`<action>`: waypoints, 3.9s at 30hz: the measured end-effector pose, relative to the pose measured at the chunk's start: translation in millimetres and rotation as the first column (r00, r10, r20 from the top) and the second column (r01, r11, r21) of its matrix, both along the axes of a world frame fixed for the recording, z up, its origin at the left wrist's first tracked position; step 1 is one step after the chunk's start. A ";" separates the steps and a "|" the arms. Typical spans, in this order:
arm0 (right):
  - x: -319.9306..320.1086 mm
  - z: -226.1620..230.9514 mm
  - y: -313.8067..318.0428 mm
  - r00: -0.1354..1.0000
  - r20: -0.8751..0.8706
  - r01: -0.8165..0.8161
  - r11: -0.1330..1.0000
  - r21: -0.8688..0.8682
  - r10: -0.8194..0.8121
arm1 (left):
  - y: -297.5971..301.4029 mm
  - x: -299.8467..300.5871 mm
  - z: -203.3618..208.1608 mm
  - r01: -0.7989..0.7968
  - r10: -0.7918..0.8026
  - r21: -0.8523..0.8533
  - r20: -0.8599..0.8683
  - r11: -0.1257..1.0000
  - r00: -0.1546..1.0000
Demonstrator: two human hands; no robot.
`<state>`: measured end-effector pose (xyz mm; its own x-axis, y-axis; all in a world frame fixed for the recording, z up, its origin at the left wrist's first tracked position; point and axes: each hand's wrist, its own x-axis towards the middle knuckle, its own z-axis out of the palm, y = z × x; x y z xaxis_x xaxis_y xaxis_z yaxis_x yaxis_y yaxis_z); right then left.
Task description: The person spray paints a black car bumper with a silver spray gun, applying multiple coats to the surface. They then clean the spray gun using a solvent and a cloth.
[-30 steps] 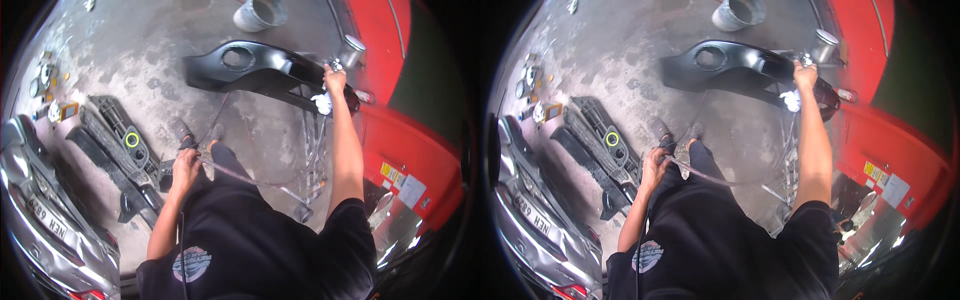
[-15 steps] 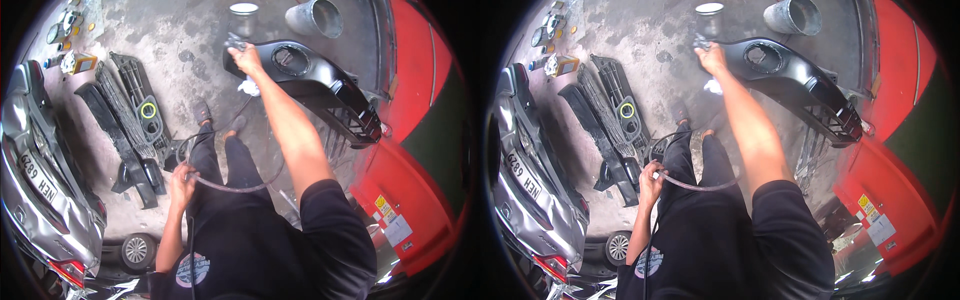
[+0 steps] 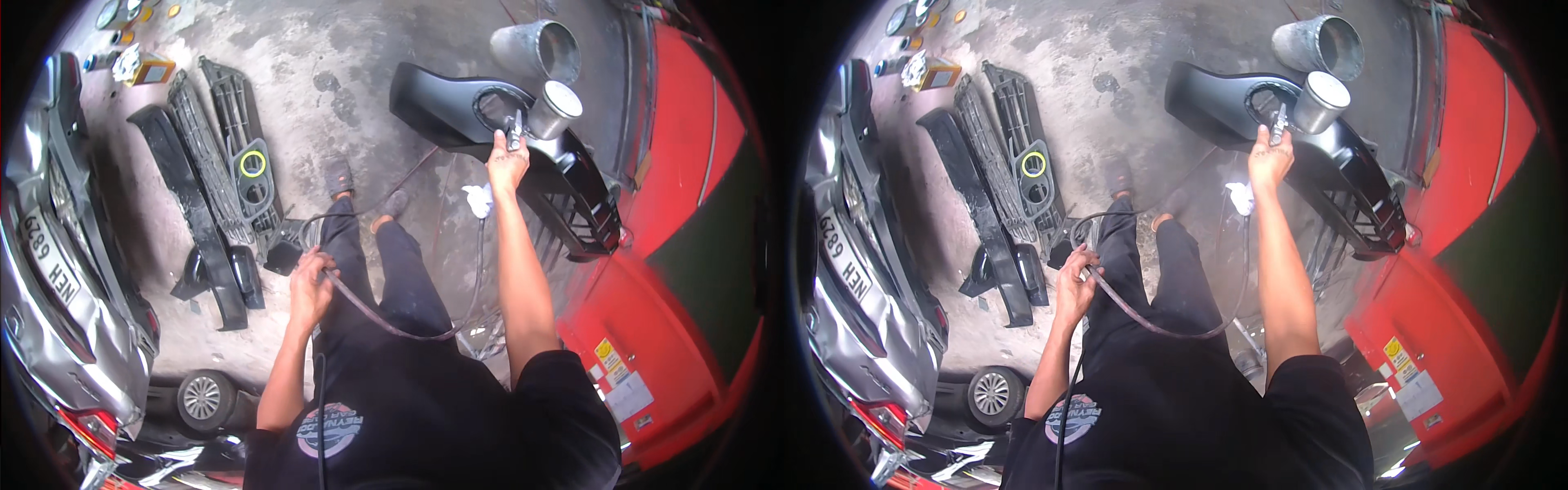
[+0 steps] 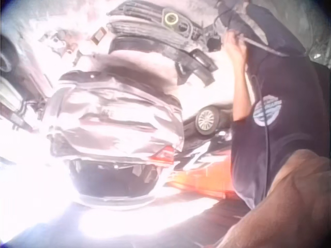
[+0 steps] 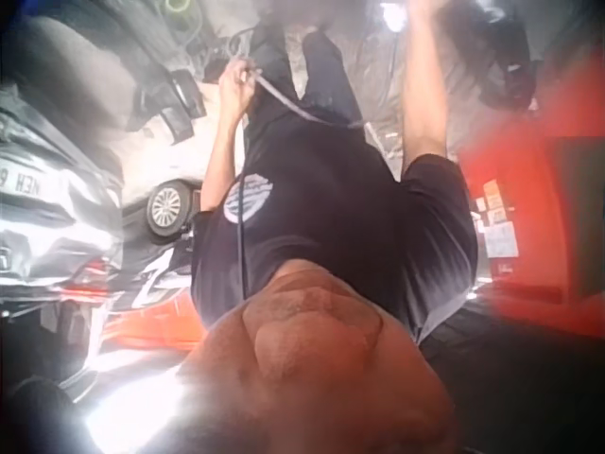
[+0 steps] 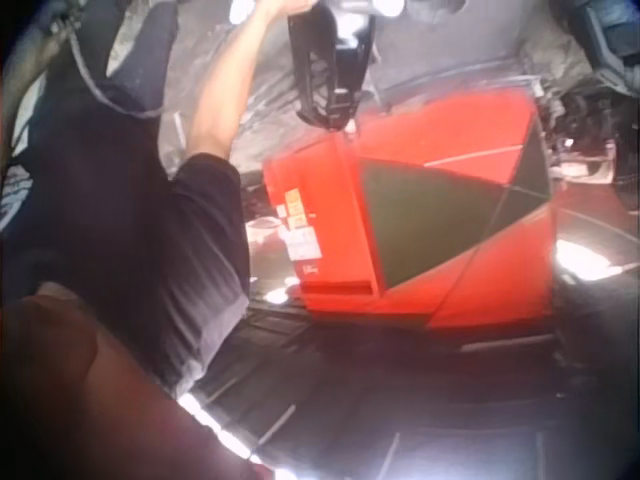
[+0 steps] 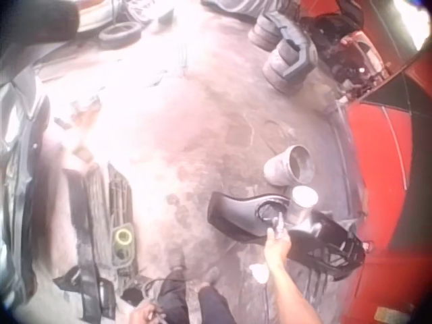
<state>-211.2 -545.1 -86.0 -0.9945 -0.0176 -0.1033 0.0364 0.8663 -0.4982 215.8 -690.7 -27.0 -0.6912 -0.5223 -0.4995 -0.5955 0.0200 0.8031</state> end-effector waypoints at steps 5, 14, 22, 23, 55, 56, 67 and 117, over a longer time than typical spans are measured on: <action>24.7 -80.5 -67.4 0.978 0.036 -0.206 0.978 0.026 0.205 | 6.0 17.0 -9.6 -0.086 0.084 0.028 0.058 0.996 0.995; 51.0 -193.6 -161.6 0.818 0.402 -0.376 0.912 -0.166 0.411 | 22.1 37.3 -15.8 -0.106 0.106 -0.009 0.156 0.994 0.982; 76.9 -21.6 -22.0 0.940 0.128 -0.310 0.948 -0.071 0.317 | 18.1 25.3 -23.3 0.042 -0.042 0.024 0.014 0.999 0.999; 78.3 0.2 0.5 0.955 0.050 -0.287 0.955 -0.079 0.292 | 18.7 21.9 -23.7 0.059 -0.059 0.033 0.002 0.998 0.998; 158.2 -157.6 184.5 0.945 0.288 0.183 0.980 -0.079 -0.154 | 163.4 57.4 -17.6 0.191 -0.179 -0.166 0.085 0.967 0.980; 158.6 -164.3 181.2 0.987 0.148 0.081 0.991 -0.104 -0.066 | 164.3 56.6 -17.5 0.204 -0.191 -0.169 0.085 0.964 0.978; 146.9 -119.8 144.8 0.965 0.053 -0.222 0.903 -0.368 0.259 | 207.5 31.8 17.5 0.360 -0.335 -0.205 0.147 0.910 0.931; 143.6 -22.8 387.7 0.992 0.120 0.020 0.850 -0.526 0.051 | 223.8 1.0 80.1 0.355 -0.373 -0.338 0.014 0.871 0.928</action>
